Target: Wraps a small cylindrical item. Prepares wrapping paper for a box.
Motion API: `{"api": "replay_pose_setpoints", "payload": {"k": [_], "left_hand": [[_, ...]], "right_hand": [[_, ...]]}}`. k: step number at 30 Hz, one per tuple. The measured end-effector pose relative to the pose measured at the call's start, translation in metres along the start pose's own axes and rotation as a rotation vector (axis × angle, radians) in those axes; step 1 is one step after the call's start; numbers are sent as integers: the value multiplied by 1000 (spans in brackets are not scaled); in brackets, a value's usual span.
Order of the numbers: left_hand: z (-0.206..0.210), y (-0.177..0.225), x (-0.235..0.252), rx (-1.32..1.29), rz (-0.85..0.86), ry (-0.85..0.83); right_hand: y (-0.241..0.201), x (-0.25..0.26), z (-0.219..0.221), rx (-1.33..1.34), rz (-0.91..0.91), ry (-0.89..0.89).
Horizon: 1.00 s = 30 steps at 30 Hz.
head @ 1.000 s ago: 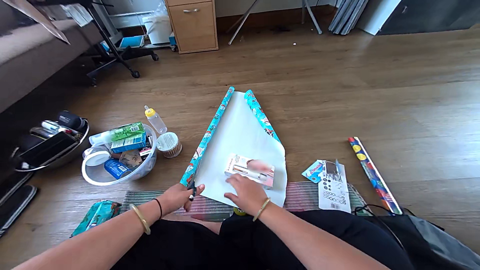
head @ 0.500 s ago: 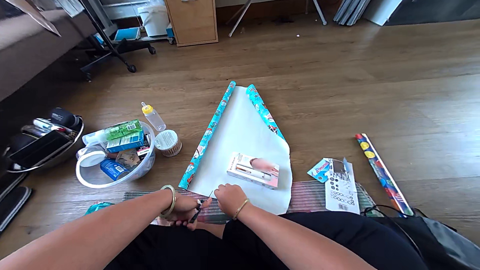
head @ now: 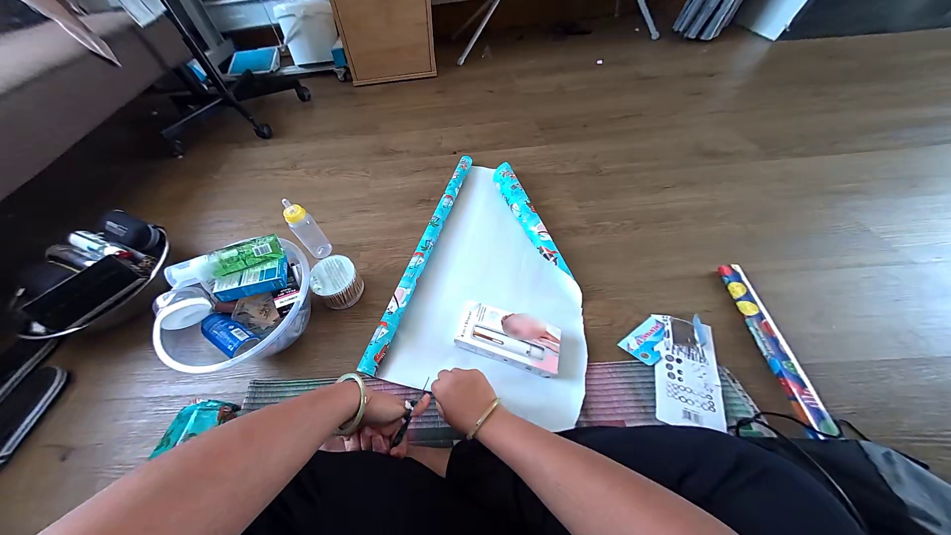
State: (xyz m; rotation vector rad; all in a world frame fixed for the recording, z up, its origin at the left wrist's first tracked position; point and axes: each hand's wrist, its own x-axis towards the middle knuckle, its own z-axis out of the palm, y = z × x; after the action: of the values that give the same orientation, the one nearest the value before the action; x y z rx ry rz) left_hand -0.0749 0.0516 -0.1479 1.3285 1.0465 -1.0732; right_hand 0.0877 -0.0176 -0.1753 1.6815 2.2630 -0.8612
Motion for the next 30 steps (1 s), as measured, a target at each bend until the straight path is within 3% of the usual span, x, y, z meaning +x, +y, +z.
{"api": "replay_pose_setpoints", "payload": {"k": [16,30], "left_hand": [[1,5,2,-31,-83,-8],[-6,-11,16,-138,-29,-93]], "right_hand": [[-1,2,3,-5,18,-1],[-1,4,5,-15,38,5]]}}
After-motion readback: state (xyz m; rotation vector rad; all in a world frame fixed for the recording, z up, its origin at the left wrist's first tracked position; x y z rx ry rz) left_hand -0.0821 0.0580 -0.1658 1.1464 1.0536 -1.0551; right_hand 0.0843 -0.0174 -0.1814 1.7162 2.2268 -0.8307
